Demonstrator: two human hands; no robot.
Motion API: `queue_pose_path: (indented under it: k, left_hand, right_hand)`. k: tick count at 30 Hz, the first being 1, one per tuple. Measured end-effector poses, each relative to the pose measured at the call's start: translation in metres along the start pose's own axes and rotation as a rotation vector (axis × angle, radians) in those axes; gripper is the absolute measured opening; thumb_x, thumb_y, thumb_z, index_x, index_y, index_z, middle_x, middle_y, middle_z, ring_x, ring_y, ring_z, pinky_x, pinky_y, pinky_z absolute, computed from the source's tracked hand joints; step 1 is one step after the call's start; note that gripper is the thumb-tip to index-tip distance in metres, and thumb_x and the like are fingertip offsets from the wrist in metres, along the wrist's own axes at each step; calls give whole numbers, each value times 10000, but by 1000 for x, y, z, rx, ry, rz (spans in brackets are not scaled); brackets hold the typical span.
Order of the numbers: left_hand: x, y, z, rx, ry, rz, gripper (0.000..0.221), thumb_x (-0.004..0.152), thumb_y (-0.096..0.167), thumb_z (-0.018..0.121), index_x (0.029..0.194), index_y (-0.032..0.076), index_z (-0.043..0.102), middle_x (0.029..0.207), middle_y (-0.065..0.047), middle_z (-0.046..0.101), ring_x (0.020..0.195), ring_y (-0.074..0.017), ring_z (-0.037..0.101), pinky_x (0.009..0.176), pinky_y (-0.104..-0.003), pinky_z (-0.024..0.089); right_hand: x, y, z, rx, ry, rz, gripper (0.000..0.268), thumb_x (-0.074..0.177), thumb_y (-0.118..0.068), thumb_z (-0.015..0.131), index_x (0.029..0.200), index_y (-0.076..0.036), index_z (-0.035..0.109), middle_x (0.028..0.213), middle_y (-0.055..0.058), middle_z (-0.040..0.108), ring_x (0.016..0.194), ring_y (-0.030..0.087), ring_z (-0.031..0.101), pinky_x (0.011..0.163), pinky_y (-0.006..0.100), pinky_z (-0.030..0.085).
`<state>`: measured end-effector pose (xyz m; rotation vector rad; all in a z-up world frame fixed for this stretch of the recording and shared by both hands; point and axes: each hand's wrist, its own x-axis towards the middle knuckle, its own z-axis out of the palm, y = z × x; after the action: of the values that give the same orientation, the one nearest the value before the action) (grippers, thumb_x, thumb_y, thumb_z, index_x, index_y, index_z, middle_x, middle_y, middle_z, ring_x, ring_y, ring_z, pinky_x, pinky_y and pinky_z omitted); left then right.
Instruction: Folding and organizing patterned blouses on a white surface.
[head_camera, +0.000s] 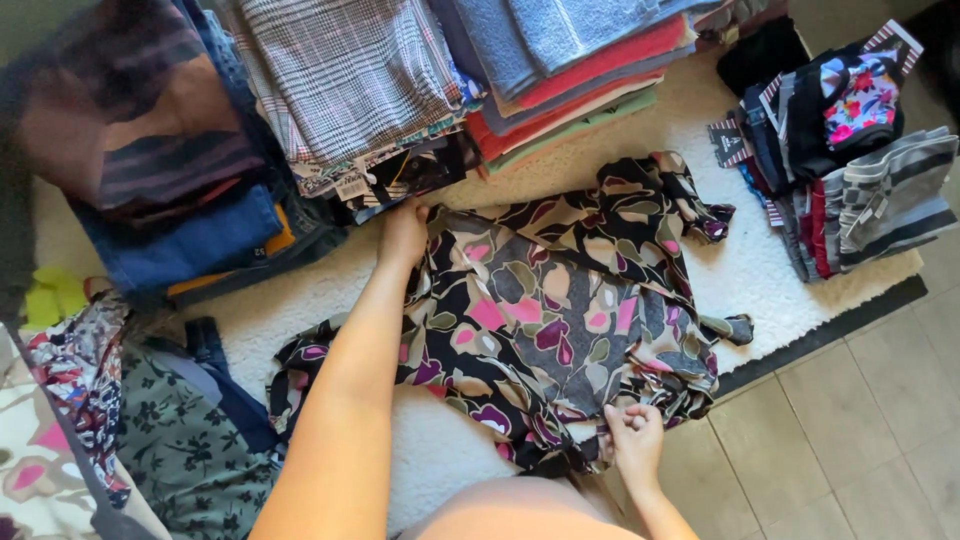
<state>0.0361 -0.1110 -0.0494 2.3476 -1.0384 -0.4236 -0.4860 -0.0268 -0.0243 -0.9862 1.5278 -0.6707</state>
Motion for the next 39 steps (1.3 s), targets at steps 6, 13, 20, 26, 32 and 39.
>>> queue_pose_path:
  k: [6,13,20,26,32,39]
  left_hand:
    - [-31,-12,-39,-301,-184,-116,523,831,352,765,1186,-15,658,1074,-146,719,939,-298,687,838,-368,536]
    - [-42,-42,-22,-268,-123,-186,512,827,128,728,1297,-27,593,1241,-198,688,1120,-359,664,970,-393,519]
    - [-77,21,-50,252,296,299,257,880,76,703,1119,70,609,1064,-147,618,969,-334,621,863,-461,509]
    - [-66,32,-18,139,196,325,332,782,222,807,1042,56,685,956,-136,653,894,-364,642,830,-462,510]
    - [-50,36,-11,112,228,211,86,790,111,764,789,62,693,799,-107,687,748,-318,644,764,-445,456]
    - [-35,12,-22,-130,-102,-4,77,870,199,698,905,136,670,875,-36,706,834,-281,662,825,-395,512]
  right_hand:
    - [-27,-60,37,-331,-136,-235,121,909,-85,702,1005,-11,700,816,53,705,705,123,613,645,241,497]
    - [-36,-88,87,-862,-368,-154,215,863,-257,695,1027,-120,717,849,12,792,714,211,718,687,321,556]
    - [-25,-85,85,-851,-409,-64,221,915,-275,619,957,-95,740,790,12,773,692,171,680,716,290,550]
    - [-28,-87,94,-973,-407,-79,190,843,-313,742,902,-133,722,686,-7,692,617,173,647,636,297,522]
    - [-19,-77,83,-522,-598,62,143,863,-125,737,794,1,738,632,31,627,560,114,521,537,243,447]
    - [-22,-75,70,-90,-701,182,136,923,-51,678,809,1,624,687,61,602,590,123,501,546,246,412]
